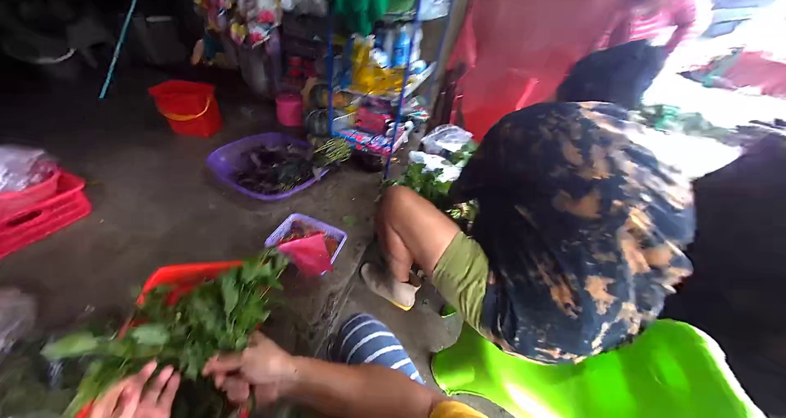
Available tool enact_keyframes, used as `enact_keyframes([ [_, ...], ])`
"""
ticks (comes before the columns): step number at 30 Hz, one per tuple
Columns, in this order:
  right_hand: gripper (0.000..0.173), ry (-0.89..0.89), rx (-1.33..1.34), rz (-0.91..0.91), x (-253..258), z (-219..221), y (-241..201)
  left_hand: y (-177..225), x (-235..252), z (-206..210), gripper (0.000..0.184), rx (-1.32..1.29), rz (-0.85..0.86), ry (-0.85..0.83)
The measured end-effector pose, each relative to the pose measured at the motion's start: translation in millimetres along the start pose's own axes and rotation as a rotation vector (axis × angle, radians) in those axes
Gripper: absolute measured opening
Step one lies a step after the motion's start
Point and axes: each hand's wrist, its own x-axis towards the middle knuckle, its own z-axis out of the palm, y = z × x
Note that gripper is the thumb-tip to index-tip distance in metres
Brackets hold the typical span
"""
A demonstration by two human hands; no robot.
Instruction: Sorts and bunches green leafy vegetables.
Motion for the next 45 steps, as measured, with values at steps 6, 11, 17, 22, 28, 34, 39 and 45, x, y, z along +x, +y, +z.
enact_keyframes([
  [6, 0.027, 0.010, 0.041, 0.035, -20.2, 36.8, -30.8, -4.3, -9.1, 38.6, 0.024, 0.214, -0.100, 0.215],
  [11, 0.029, -0.032, -0.020, 0.070, -13.5, 36.1, -11.7, -9.5, -8.9, 20.8, 0.041, -0.017, -0.033, 0.269],
  [17, 0.029, 0.000, -0.089, 0.063, -13.8, 43.6, -6.3, -5.9, -5.0, 10.2, 0.026, -0.223, 0.043, 0.296],
  [22, 0.032, -0.053, 0.009, 0.073, -11.3, 35.3, -9.8, -3.5, -2.5, 11.5, 0.016, -0.313, 0.053, 0.359],
  [28, 0.037, -0.042, 0.075, 0.026, -8.5, 22.4, -28.2, 1.0, 5.7, 6.6, 0.012, -0.215, 0.107, 0.517],
  [34, 0.016, 0.267, -0.448, -0.245, -9.7, 21.3, -33.7, 2.2, 3.4, 9.1, 0.010, -0.211, 0.046, 0.440],
  [39, 0.018, 0.267, -0.353, -0.218, -10.8, 19.2, -33.0, -1.1, -0.7, 12.0, 0.028, -0.112, -0.041, 0.293],
  [45, 0.022, 0.393, -0.264, -0.278, -5.7, 4.6, -54.4, 9.3, -2.9, 1.4, 0.028, -0.024, -0.162, 0.326],
])
